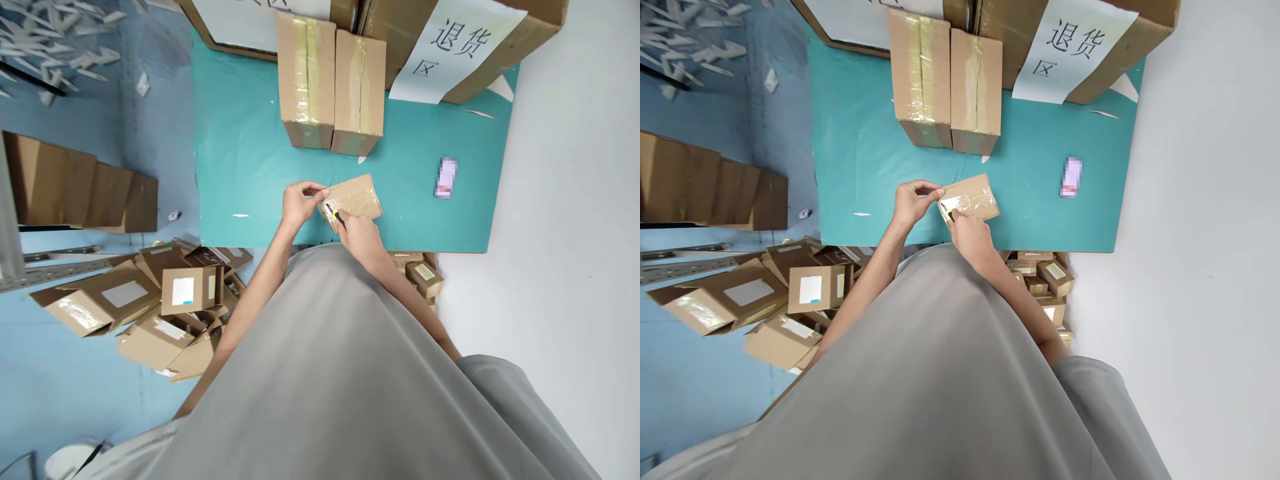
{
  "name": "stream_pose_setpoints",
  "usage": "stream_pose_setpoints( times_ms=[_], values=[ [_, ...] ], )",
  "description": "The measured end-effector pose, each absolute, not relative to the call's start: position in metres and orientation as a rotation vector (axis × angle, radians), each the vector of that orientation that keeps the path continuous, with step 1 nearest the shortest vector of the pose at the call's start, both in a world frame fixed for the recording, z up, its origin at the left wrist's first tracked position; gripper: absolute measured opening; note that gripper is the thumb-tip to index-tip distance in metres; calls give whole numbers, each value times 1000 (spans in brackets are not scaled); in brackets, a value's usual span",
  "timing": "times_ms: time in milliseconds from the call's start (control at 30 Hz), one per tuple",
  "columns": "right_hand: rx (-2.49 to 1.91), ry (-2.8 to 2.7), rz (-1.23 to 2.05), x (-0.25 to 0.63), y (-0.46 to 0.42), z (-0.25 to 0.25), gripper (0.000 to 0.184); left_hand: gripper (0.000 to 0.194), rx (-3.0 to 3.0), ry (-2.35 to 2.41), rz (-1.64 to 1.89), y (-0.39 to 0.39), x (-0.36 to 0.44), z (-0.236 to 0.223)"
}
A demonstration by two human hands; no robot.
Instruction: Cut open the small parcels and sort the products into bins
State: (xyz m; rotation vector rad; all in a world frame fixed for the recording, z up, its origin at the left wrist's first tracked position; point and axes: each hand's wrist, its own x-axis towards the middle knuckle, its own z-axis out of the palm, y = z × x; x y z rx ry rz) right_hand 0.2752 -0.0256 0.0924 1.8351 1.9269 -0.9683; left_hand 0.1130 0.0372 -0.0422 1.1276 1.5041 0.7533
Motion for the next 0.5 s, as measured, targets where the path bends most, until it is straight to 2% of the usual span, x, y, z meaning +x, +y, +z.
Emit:
stream_pose_setpoints(
  times_ms=[500],
  values=[
    [1858, 1886, -1016, 261, -21, 90, 41, 24, 1094, 1549, 777, 38, 110, -45]
  ],
)
